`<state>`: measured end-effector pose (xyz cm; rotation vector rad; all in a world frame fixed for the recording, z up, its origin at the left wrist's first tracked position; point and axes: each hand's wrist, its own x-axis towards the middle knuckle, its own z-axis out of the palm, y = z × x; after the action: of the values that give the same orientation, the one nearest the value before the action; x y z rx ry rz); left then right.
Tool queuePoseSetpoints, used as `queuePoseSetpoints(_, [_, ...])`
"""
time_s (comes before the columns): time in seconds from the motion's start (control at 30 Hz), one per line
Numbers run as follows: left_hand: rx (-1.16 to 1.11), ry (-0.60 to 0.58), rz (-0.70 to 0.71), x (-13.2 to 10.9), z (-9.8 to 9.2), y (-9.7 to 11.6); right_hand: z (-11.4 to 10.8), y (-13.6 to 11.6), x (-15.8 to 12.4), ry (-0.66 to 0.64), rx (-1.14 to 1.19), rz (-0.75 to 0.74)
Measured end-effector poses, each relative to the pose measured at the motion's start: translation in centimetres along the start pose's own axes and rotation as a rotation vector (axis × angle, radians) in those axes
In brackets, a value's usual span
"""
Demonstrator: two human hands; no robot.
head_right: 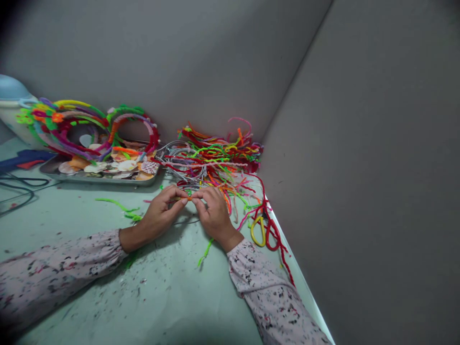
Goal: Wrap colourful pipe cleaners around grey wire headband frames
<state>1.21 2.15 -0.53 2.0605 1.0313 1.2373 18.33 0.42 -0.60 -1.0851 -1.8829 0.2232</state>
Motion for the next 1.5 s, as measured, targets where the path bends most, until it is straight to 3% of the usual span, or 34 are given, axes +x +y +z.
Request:
queuePoseSetpoints(0.37, [0.018, -0.020, 0.007, 0.02, -0.06, 0.10, 0.06, -0.06, -0.03, 0.025, 0.005, 0.024])
queuePoseSetpoints(1.0, [0.065, -0.063, 0.056, -0.29, 0.13, 0.17, 0.07, 0.17, -0.15, -0.096, 0.023, 0.045])
queuePoseSetpoints(1.5, [-0.014, -0.003, -0.040, -0.07, -0.08, 0.09, 0.24, 0.54, -0.26, 0.228, -0.196, -0.014])
